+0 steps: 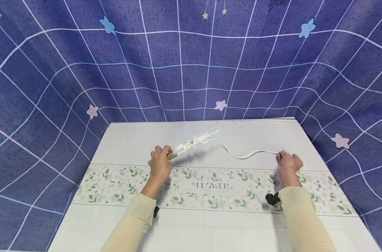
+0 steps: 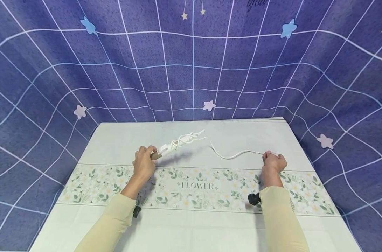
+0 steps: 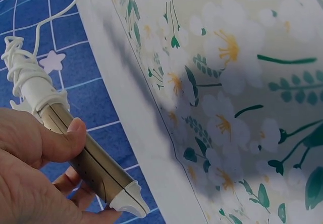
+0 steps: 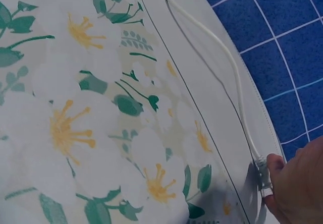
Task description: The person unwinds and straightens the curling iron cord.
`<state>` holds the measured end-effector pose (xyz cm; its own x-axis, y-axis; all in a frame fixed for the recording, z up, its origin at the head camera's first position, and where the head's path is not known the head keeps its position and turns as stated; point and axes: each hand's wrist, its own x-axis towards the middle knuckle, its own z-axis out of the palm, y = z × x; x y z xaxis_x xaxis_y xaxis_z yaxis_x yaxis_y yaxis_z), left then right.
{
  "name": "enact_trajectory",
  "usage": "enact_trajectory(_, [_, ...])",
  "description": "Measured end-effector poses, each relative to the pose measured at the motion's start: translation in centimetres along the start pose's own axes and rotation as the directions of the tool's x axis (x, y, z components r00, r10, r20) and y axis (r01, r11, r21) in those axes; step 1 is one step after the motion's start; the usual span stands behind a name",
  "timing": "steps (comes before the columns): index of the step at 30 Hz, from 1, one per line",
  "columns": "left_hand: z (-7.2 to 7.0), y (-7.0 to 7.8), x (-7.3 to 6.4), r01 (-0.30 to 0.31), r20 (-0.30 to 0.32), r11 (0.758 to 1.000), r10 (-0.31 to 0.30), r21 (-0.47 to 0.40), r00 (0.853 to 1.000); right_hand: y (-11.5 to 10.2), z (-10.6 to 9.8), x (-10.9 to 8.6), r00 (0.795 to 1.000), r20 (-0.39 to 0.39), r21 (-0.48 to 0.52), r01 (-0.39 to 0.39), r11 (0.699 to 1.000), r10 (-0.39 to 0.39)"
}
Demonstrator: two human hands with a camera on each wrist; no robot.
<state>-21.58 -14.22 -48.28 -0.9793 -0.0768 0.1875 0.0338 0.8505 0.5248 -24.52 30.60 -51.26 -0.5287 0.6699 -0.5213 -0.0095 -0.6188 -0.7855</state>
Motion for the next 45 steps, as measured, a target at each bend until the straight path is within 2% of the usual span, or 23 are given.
enact_trajectory(7, [-0.1,0.1,0.2,0.002,0.003,1.000,-0.002,0.000,1.000,-0.3,0.3,0.2,0.997,-0.007,-0.045,0.079,0.996,-0.080])
enact_trajectory(14, [0.0,0.4,0.3,0.003,0.002,1.000,-0.003,-0.005,1.000,-0.8,0.8,-0.5,0.994,0.024,0.012,0.109,0.994,-0.109])
enact_trajectory(19, [0.0,0.4,0.4,0.004,-0.005,1.000,-0.004,-0.006,1.000,-1.0,1.4,-1.8,0.989,0.123,0.024,0.086,0.996,-0.088])
enact_trajectory(23, [0.1,0.5,0.4,-0.008,-0.003,1.000,0.008,-0.005,1.000,-1.1,2.2,-2.7,0.965,0.252,0.035,0.068,0.997,-0.074])
enact_trajectory(26, [0.0,0.6,0.4,-0.016,0.004,1.000,0.016,-0.006,1.000,-1.0,2.7,-3.2,0.931,0.360,0.027,0.063,0.998,-0.068])
enact_trajectory(30, [0.0,0.8,0.4,-0.018,0.007,1.000,0.018,-0.007,1.000,-0.8,3.2,-3.8,0.864,0.499,0.006,0.065,0.998,-0.059])
enact_trajectory(33, [0.0,0.9,0.4,-0.018,0.006,1.000,0.018,-0.007,1.000,-0.4,3.5,-4.0,0.797,0.600,-0.002,0.099,0.995,-0.078])
enact_trajectory(36, [0.1,1.0,0.3,-0.019,0.004,1.000,0.019,-0.008,1.000,0.2,3.8,-4.2,0.719,0.689,-0.014,0.140,0.990,-0.091])
enact_trajectory(40, [0.1,1.2,0.3,-0.030,0.001,0.999,0.030,-0.016,1.000,1.1,4.3,-4.4,0.622,0.778,-0.036,0.173,0.984,-0.081])
enact_trajectory(43, [0.1,1.3,0.3,-0.040,0.001,0.999,0.040,-0.021,0.999,1.7,4.8,-4.6,0.572,0.818,-0.057,0.199,0.978,-0.068])
enact_trajectory(45, [0.1,1.4,0.3,-0.043,0.004,0.999,0.043,-0.022,0.999,2.1,5.1,-4.7,0.554,0.831,-0.071,0.214,0.974,-0.061])
